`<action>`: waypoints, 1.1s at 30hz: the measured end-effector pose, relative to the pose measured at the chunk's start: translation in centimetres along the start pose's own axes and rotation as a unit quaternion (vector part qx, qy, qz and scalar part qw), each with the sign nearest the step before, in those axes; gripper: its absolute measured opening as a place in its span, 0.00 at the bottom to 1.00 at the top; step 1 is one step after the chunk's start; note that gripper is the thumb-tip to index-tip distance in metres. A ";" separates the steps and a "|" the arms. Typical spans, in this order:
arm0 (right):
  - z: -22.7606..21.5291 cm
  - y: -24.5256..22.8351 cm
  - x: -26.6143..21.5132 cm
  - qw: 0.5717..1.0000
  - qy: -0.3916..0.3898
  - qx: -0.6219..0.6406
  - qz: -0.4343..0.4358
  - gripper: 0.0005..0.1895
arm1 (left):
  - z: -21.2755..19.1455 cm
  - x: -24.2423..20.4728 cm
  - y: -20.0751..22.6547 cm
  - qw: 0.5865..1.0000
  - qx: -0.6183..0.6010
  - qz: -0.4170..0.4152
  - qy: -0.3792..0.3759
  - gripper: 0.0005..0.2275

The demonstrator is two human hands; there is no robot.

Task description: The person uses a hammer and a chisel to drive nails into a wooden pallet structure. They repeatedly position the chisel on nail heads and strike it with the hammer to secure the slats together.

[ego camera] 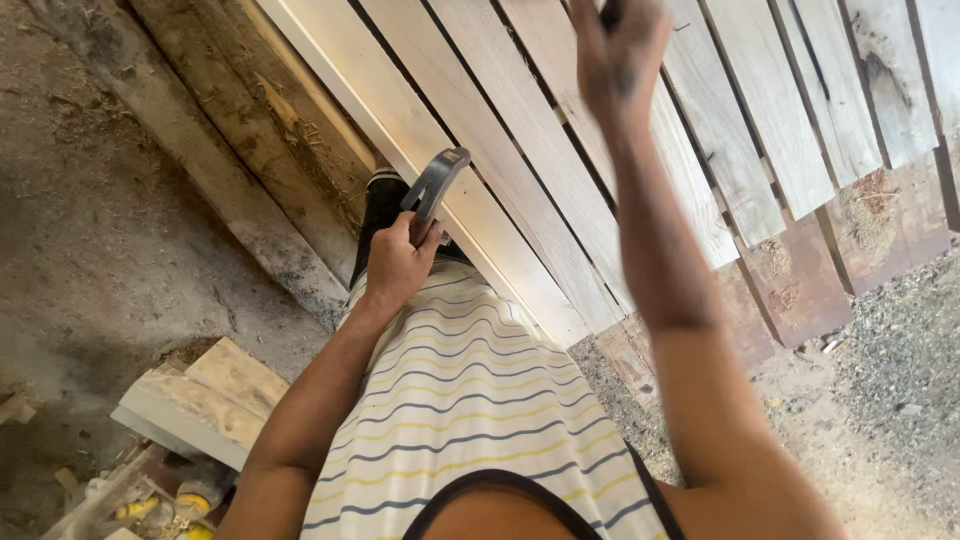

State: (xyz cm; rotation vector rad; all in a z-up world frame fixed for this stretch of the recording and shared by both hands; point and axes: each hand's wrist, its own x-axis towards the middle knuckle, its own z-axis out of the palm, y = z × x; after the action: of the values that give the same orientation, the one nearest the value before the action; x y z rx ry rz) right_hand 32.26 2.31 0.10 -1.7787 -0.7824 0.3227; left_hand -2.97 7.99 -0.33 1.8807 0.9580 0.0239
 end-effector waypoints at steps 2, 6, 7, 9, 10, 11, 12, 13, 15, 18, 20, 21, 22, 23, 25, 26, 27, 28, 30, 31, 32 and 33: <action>1.1 0.0 -6.1 0.948 -0.005 0.224 0.225 0.11 | -0.2 -0.4 0.1 1.000 -0.003 0.004 0.019 0.14; 1.0 1.1 -14.0 0.750 -0.026 0.445 0.489 0.11 | 0.2 -1.4 0.2 0.998 0.010 0.034 0.057 0.15; 0.7 0.9 -16.0 0.744 -0.039 0.453 0.490 0.13 | 0.4 -2.2 0.2 0.999 -0.007 0.023 0.047 0.15; 0.5 1.0 -17.2 0.786 -0.043 0.406 0.464 0.12 | 0.8 -1.9 0.2 0.998 -0.042 0.015 0.041 0.14; 0.6 1.0 -17.7 0.804 -0.046 0.383 0.452 0.11 | 1.0 -1.9 0.2 0.998 -0.042 0.021 0.041 0.14; 0.7 1.1 -18.1 0.829 -0.059 0.343 0.437 0.10 | 1.1 -2.1 0.2 0.998 -0.041 0.027 0.041 0.13; 0.7 1.1 -18.9 0.851 -0.070 0.302 0.423 0.10 | 1.2 -2.5 0.2 0.998 -0.040 0.032 0.040 0.13; 0.6 1.2 -19.8 0.872 -0.082 0.260 0.407 0.11 | 1.3 -3.0 0.3 0.998 -0.039 0.030 0.038 0.14; 0.6 2.0 -20.5 0.888 -0.054 0.208 0.408 0.11 | 1.5 -3.4 0.5 0.998 -0.038 0.030 0.038 0.14; 0.5 3.7 -19.9 0.921 -0.027 0.199 0.335 0.15 | 1.7 -3.5 1.0 0.998 -0.013 0.049 0.045 0.14; 0.6 4.8 -19.1 0.943 0.001 0.194 0.271 0.13 | 1.8 -3.4 1.4 0.999 -0.029 0.028 0.028 0.14; 0.8 5.2 -18.5 0.953 0.023 0.181 0.243 0.08 | 1.9 -3.3 1.6 0.999 -0.037 0.017 0.018 0.14; 1.1 5.6 -17.9 0.961 0.046 0.168 0.213 0.05 | 2.0 -3.1 1.8 0.999 -0.039 0.027 0.025 0.14; 1.4 6.0 -17.3 0.978 0.058 0.120 0.161 0.04 | 2.0 -2.8 2.0 0.998 -0.041 0.037 0.032 0.14; 2.2 6.7 -16.5 0.995 0.081 0.021 0.061 0.04 | 2.1 -2.5 2.4 0.997 -0.043 0.053 0.033 0.14; 2.6 7.0 -16.1 0.995 0.083 -0.005 0.050 0.05 | 2.2 -2.2 2.7 0.997 -0.044 0.062 0.030 0.14; 3.0 7.4 -15.8 0.995 0.085 -0.031 0.038 0.05 | 2.3 -1.8 3.0 0.996 -0.045 0.071 0.027 0.15; 3.5 7.7 -15.4 0.994 0.086 -0.056 0.026 0.06 | 2.2 -1.3 3.3 0.997 -0.045 0.061 0.016 0.15; 4.3 8.1 -15.1 0.993 0.106 -0.031 0.050 0.07 | 2.2 -0.3 4.1 0.998 -0.045 0.039 -0.005 0.15; 4.5 8.3 -15.1 0.991 0.115 -0.019 0.062 0.07 | 2.2 0.1 4.5 0.998 -0.042 0.047 -0.005 0.14; 4.7 8.4 -15.1 0.992 0.116 -0.044 0.035 0.07 | 2.2 0.6 5.0 0.998 -0.038 0.054 -0.005 0.14; 4.8 8.5 -14.9 0.991 0.116 -0.069 0.009 0.07 | 2.1 1.2 5.4 0.997 -0.035 0.062 -0.005 0.14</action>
State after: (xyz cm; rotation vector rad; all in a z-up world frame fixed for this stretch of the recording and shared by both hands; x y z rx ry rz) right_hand 21.40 -5.24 -11.82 -1.9121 -0.6352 0.0706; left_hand 2.00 6.04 2.33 1.8724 0.8228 0.1214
